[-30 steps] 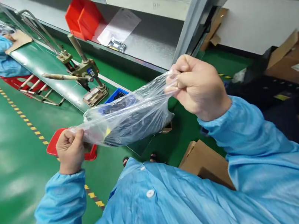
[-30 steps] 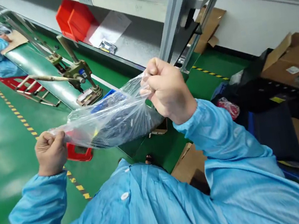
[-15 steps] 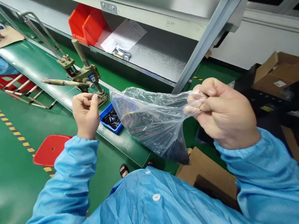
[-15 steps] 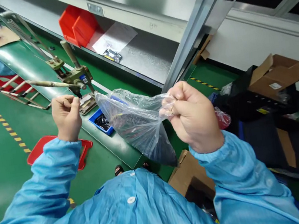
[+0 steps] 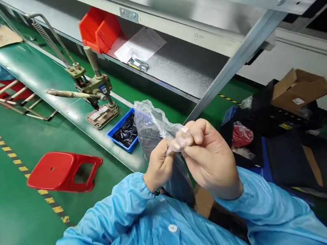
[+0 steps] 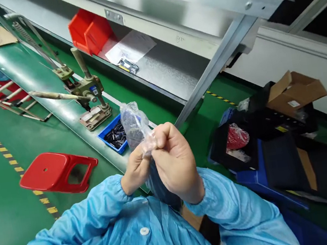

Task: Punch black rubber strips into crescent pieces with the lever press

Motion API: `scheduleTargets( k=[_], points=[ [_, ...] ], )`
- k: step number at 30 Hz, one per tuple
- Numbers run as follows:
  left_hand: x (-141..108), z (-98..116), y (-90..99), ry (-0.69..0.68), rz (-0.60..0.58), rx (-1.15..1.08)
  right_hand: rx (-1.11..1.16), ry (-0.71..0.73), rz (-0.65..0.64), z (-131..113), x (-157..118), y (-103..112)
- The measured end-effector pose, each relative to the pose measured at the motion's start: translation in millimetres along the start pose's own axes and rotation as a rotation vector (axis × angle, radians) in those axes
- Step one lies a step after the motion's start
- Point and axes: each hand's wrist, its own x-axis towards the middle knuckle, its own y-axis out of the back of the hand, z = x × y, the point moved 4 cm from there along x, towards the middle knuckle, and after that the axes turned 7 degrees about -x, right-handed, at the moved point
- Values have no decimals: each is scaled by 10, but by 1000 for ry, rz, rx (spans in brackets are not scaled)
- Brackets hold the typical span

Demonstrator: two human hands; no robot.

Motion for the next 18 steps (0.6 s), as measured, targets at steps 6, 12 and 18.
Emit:
scheduleTargets(
  k=[6,12,18],
  points=[
    [77,100,501,-125,-76,55,-635,376,-441,-7,418,407],
    [320,341,661,-350,-364,251,-775,504,-1021,739,1084,264],
    [405,429,953,-317,-159,551,-796,594,-1056,1452,1029,53]
  ],
)
